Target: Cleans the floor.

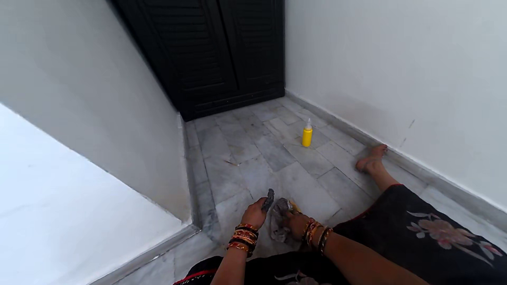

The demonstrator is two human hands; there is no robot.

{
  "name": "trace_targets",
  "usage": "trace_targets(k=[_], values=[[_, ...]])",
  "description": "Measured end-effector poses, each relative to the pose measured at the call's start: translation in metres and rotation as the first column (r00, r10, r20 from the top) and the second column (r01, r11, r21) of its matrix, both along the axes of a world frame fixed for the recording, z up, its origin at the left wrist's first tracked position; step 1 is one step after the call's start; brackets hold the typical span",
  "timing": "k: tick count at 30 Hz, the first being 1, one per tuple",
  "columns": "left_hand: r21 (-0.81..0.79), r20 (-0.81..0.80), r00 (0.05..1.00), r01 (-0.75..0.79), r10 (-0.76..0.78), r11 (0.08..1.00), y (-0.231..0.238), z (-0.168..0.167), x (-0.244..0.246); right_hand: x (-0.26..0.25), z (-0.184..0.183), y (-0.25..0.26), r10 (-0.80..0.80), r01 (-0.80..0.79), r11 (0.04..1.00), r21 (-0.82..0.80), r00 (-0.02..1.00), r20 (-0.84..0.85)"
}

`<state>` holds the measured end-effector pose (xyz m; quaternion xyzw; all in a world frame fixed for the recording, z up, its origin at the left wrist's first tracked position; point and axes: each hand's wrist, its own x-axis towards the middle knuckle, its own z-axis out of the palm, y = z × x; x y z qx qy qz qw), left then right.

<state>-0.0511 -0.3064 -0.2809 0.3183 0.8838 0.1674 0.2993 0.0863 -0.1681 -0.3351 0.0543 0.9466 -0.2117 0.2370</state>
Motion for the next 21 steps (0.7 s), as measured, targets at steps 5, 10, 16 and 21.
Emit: trace_targets(k=[5,10,16,21], values=[[0.002,-0.005,1.000,0.003,-0.003,1.000,0.001,0.001,0.001,0.003,0.003,0.000,-0.008,0.008,1.000,-0.013,1.000,-0.005],[0.006,-0.016,1.000,-0.005,0.005,1.000,0.001,-0.003,0.001,0.007,0.005,0.000,-0.011,0.010,1.000,-0.016,0.999,-0.034],[0.009,-0.022,1.000,-0.018,0.019,1.000,0.002,-0.009,0.001,0.008,0.007,0.001,-0.026,0.023,0.998,-0.054,0.999,-0.047],[-0.006,-0.022,1.000,-0.020,0.019,1.000,0.003,-0.021,-0.002,0.006,0.006,0.002,-0.031,0.027,0.997,-0.068,0.998,-0.060]])
